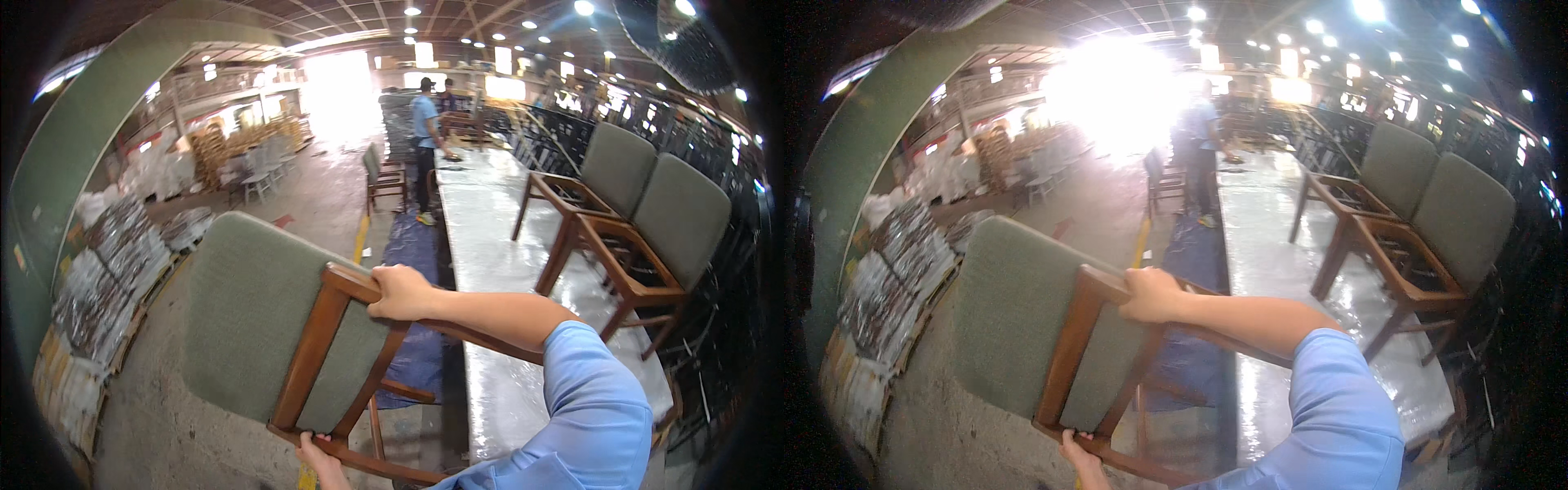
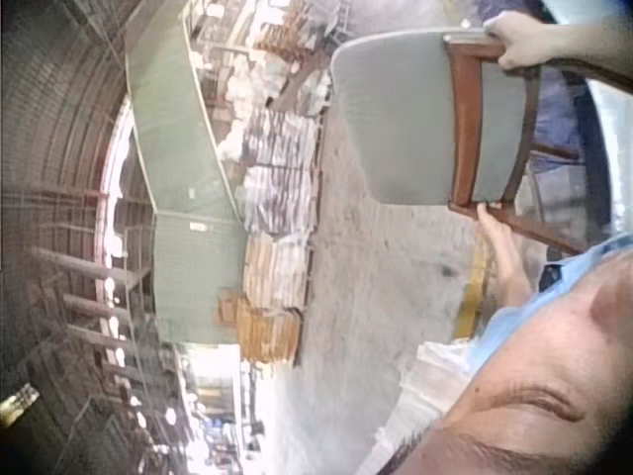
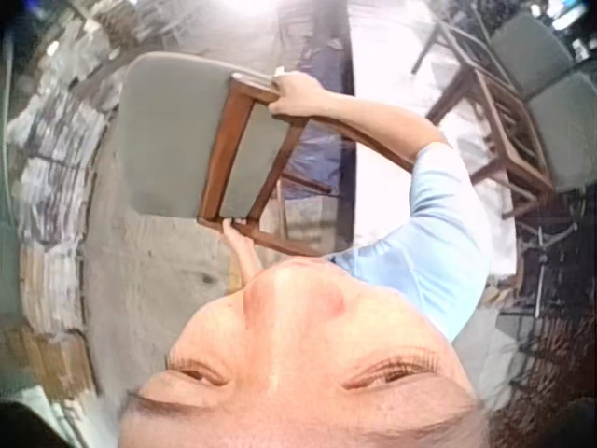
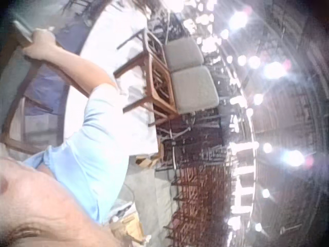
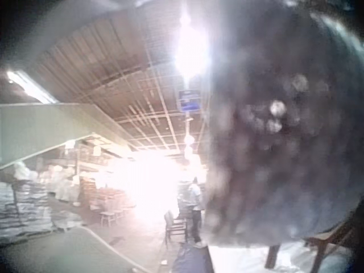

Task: The person assembles wooden chairs by attaching upholstered seat cushions to chair frames. They position the frames on a jig, place the cushions, and use a pneumatic screwdriver to secure the cushions with screws. The person repeats this process for multiple chairs.

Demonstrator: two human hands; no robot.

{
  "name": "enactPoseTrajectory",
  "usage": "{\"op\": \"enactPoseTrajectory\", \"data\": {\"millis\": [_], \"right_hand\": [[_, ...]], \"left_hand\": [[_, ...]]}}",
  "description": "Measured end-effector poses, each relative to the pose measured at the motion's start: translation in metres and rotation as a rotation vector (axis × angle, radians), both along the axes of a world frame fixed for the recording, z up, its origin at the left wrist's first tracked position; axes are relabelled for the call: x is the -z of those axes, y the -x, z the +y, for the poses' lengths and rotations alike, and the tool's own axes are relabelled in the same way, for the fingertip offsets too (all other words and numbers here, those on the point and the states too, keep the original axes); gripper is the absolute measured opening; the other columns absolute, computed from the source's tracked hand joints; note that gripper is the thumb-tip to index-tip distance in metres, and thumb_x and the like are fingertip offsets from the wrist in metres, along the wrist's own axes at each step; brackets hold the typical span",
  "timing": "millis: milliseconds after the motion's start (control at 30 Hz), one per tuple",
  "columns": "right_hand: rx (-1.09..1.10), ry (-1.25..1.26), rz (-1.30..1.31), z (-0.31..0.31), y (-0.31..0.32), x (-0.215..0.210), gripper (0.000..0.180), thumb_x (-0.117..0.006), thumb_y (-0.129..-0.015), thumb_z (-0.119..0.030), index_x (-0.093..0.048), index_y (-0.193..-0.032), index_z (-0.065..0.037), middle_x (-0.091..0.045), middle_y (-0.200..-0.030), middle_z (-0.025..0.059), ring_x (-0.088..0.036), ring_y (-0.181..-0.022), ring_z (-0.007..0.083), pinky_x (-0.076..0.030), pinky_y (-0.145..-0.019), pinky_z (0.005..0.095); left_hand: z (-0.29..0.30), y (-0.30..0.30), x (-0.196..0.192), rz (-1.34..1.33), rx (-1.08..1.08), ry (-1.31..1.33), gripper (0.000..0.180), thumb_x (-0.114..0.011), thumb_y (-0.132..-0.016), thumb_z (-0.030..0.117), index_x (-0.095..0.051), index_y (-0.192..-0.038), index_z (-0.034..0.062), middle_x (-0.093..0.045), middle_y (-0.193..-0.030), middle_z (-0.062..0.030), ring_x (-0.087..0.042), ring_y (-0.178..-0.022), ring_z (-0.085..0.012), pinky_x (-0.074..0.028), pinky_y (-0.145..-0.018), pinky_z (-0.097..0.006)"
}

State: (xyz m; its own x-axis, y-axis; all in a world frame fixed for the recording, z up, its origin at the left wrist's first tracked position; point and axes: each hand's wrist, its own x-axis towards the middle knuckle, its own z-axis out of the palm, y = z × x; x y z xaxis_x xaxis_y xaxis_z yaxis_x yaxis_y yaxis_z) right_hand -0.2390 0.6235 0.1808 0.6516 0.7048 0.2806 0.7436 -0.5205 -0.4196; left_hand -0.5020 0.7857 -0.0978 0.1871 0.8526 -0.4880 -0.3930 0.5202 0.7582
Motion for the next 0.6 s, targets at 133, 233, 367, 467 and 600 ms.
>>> {"op": "enactPoseTrajectory", "data": {"millis": [133, 233, 367, 467, 600], "right_hand": [[-0.198, 0.064, 0.064, 0.135, -0.010, 0.029, 0.046, -0.074, -0.070, -0.028, -0.066, -0.103, 0.002, -0.070, -0.093, 0.0247, -0.068, -0.095, 0.0403, -0.053, -0.085, 0.0474], [-0.375, -0.003, 0.073, 0.213, -0.008, 0.056, 0.045, -0.073, -0.070, -0.027, -0.065, -0.103, 0.002, -0.070, -0.094, 0.0241, -0.068, -0.095, 0.0409, -0.053, -0.085, 0.0476], [-0.340, 0.130, 0.120, 0.294, -0.013, 0.122, 0.039, -0.071, -0.071, -0.021, -0.063, -0.103, 0.001, -0.070, -0.095, 0.0249, -0.069, -0.094, 0.0410, -0.054, -0.082, 0.0478], [-0.415, 0.155, 0.360, 0.328, -0.036, 0.216, 0.035, -0.070, -0.071, -0.016, -0.063, -0.102, -0.001, -0.070, -0.096, 0.0255, -0.068, -0.097, 0.0413, -0.054, -0.082, 0.0474], [-0.363, -0.050, 0.581, 0.349, -0.042, 0.397, 0.037, -0.071, -0.071, -0.008, -0.057, -0.105, -0.005, -0.069, -0.095, 0.0197, -0.068, -0.099, 0.0382, -0.053, -0.081, 0.0444]], "left_hand": [[0.063, 0.033, 0.033, 0.059, -0.182, 0.047, 0.027, -0.060, -0.090, 0.016, -0.048, -0.109, 0.0016, -0.051, -0.082, -0.0072, -0.053, -0.067, -0.0183, -0.047, -0.060, -0.037], [0.103, 0.051, 0.045, 0.007, -0.371, -0.107, 0.028, -0.060, -0.090, 0.014, -0.049, -0.113, 0.0015, -0.051, -0.081, -0.0064, -0.053, -0.069, -0.0175, -0.047, -0.062, -0.037], [0.158, 0.065, 0.109, 0.191, -0.437, -0.261, 0.042, -0.055, -0.093, 0.010, -0.048, -0.134, 0.0030, -0.057, -0.103, -0.0102, -0.057, -0.079, -0.0227, -0.048, -0.070, -0.042], [0.176, 0.068, 0.144, 0.182, -0.415, -0.185, 0.051, -0.054, -0.092, 0.003, -0.045, -0.142, 0.0037, -0.058, -0.119, -0.0132, -0.059, -0.094, -0.0230, -0.051, -0.087, -0.042], [0.185, 0.089, 0.240, 0.350, -0.431, 0.034, 0.055, -0.055, -0.095, 0.002, -0.037, -0.148, 0.0055, -0.050, -0.141, -0.0146, -0.054, -0.123, -0.0319, -0.046, -0.105, -0.046]]}}
